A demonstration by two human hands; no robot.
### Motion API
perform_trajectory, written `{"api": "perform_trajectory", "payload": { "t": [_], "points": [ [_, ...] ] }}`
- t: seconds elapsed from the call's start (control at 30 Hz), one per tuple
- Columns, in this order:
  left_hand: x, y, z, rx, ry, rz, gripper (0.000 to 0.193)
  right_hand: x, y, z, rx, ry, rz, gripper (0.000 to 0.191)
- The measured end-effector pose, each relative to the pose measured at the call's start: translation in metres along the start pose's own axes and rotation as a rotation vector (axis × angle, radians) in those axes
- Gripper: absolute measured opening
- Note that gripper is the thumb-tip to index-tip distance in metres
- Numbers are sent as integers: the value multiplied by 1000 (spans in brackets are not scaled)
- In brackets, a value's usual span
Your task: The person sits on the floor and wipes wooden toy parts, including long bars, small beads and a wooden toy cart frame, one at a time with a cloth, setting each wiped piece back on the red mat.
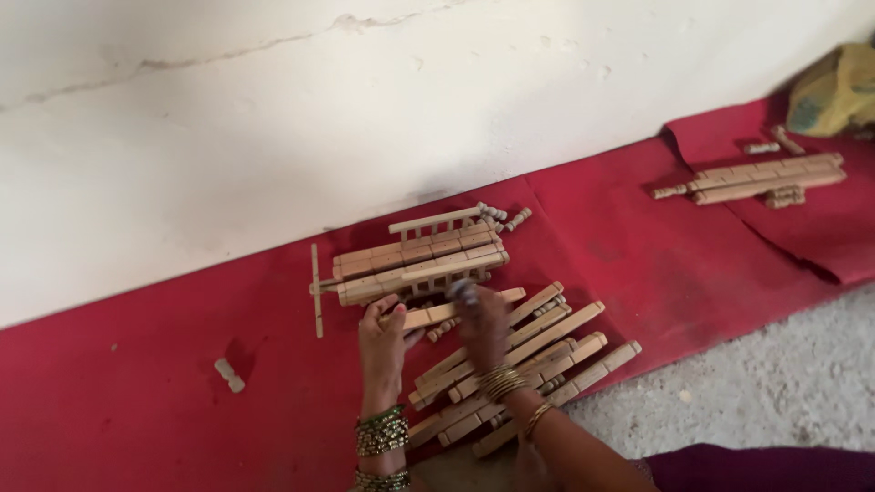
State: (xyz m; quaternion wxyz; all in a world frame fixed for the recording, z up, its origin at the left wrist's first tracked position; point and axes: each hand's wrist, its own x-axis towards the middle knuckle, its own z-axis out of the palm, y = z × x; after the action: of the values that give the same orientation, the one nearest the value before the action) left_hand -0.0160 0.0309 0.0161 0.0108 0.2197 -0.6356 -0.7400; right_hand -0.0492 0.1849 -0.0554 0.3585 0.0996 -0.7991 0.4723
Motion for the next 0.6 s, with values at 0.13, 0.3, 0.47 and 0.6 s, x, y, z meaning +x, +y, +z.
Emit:
{"api": "perform_trajectory", "payload": {
  "t": [0.13, 0.3, 0.47, 0.6],
  "points": [
    [-1, 1, 5, -51, -42, 88, 49, 10, 47, -20, -195, -96, 322, 11],
    [6, -14, 16, -270, -28, 79, 54, 14, 4, -6, -124, -45, 119, 8],
    [14, -34, -1, -289, 31, 81, 55, -6, -74, 22, 115, -195, -175, 11],
    [16, -36, -4, -204, 60, 187, 54, -5, -55, 17, 141, -157, -94, 10]
  ]
}}
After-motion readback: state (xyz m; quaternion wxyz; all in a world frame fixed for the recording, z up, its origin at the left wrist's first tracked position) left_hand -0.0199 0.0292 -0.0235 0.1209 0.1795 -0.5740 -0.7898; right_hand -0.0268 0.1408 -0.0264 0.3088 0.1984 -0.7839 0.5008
